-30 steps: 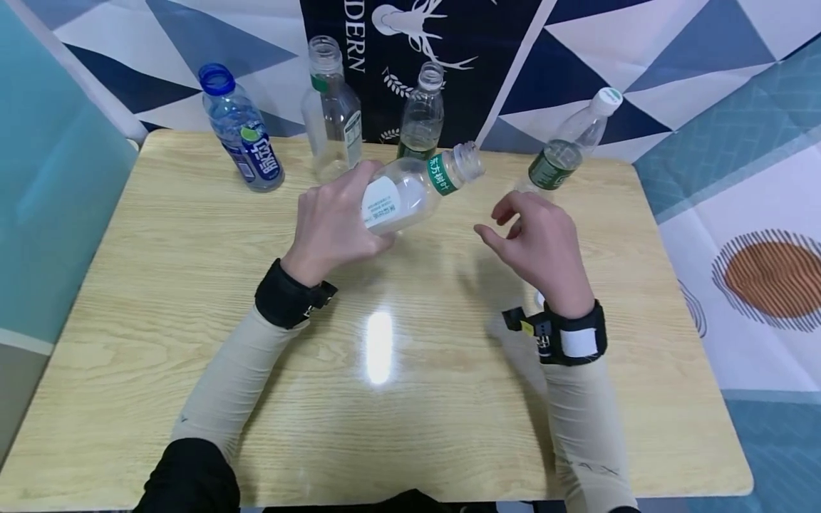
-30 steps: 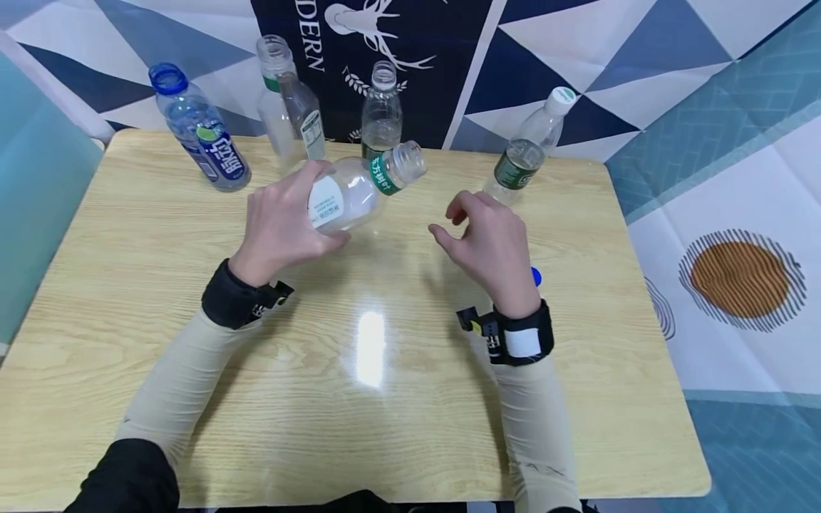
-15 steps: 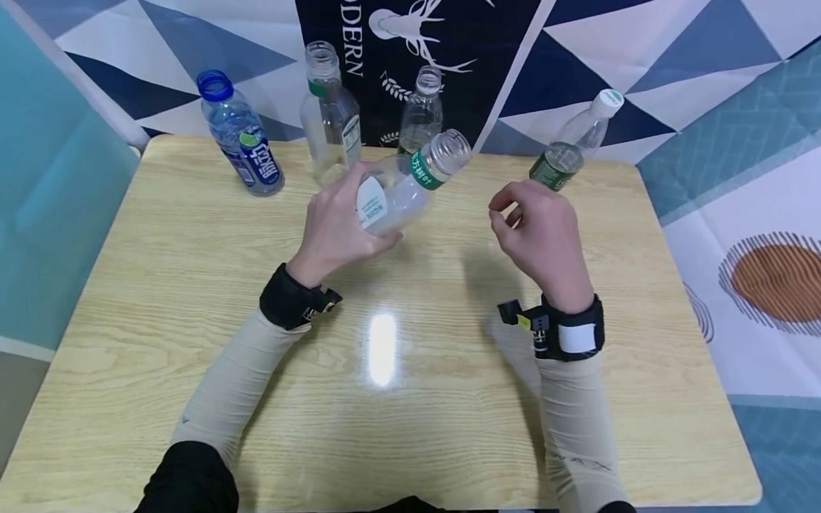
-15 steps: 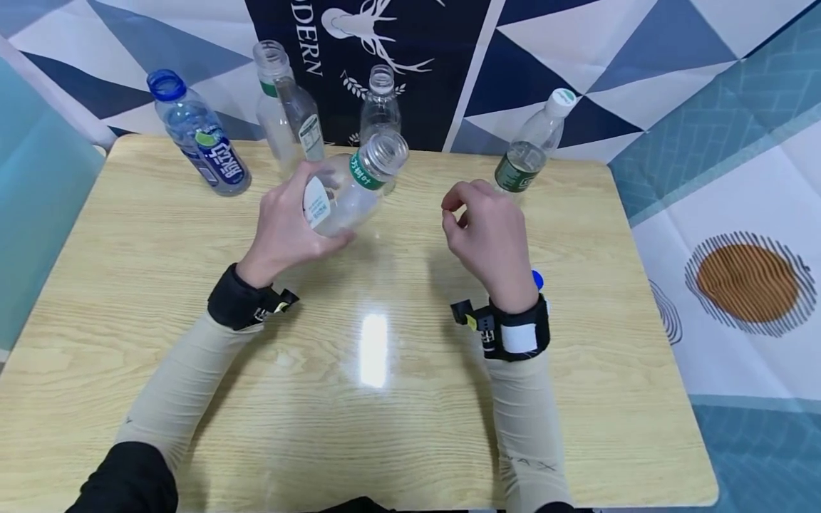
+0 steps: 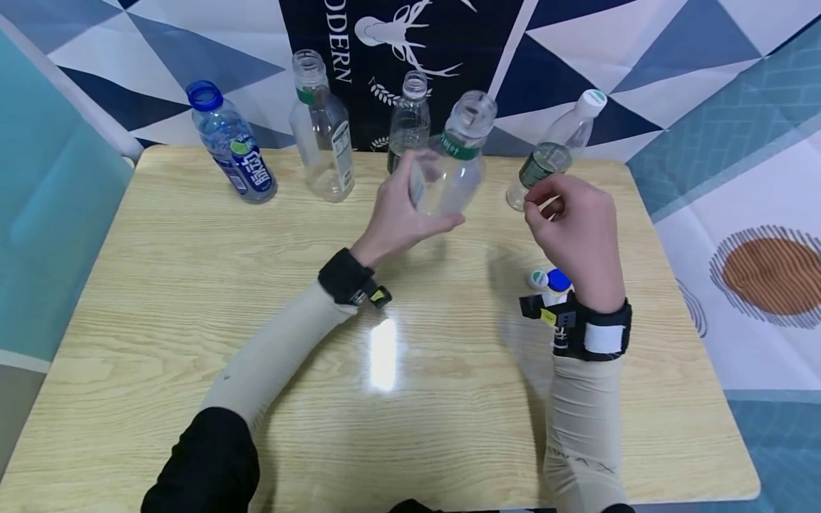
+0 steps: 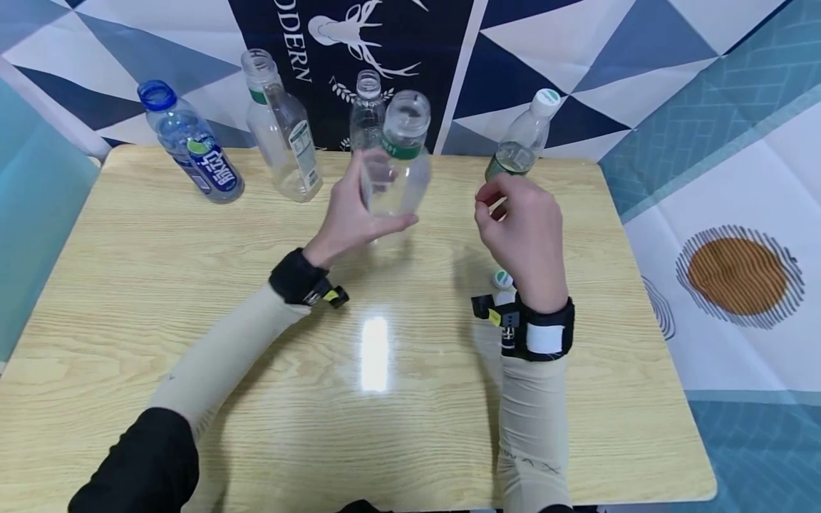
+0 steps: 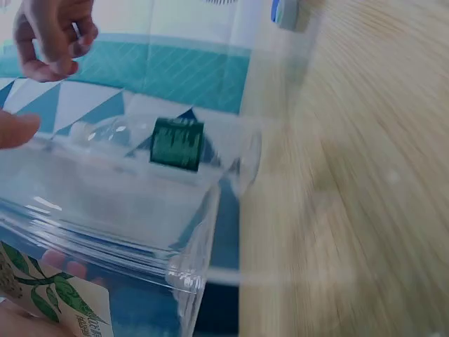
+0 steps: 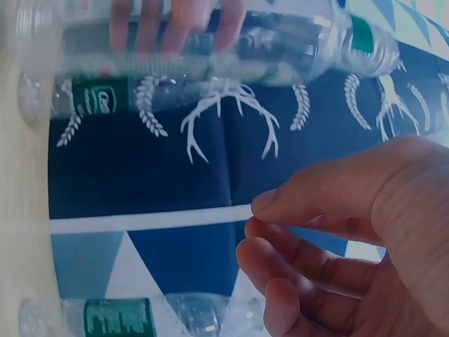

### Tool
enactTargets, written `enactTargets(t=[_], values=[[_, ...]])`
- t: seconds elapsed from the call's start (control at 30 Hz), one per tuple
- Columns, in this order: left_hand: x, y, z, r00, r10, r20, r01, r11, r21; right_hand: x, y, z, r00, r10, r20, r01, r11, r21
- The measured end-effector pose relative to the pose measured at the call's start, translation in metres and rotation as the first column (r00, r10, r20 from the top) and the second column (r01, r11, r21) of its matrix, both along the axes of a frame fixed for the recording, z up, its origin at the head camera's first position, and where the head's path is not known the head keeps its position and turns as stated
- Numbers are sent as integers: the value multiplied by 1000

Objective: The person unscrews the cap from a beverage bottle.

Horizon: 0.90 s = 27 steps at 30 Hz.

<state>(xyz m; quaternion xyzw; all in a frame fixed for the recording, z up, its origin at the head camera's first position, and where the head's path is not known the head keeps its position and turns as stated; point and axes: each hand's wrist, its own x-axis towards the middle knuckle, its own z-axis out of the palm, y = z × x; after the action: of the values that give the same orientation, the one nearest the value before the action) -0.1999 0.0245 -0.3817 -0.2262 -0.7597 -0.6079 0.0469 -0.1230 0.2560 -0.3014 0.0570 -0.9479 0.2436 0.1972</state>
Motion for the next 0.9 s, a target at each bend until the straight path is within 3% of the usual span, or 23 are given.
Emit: enactTargets(t=[0.23,0.47,0.67,0.9], values=[[-36,48,-1,993,-48,108,41,997,68,3,8,5,999,-37,1,37,999,-31],[-68,80,-13,988,-18,153,15,1000,22,5,11,5,999,-42,2,42,998,-36],[-82,96,-19,987,65,150,-62,998,-28,5,9,4,1000,-19,1,19,999,-39],[-90,107,-27,978,138,157,-130,990,-59,4,10,4,1000,-1,1,1,1000,-29]])
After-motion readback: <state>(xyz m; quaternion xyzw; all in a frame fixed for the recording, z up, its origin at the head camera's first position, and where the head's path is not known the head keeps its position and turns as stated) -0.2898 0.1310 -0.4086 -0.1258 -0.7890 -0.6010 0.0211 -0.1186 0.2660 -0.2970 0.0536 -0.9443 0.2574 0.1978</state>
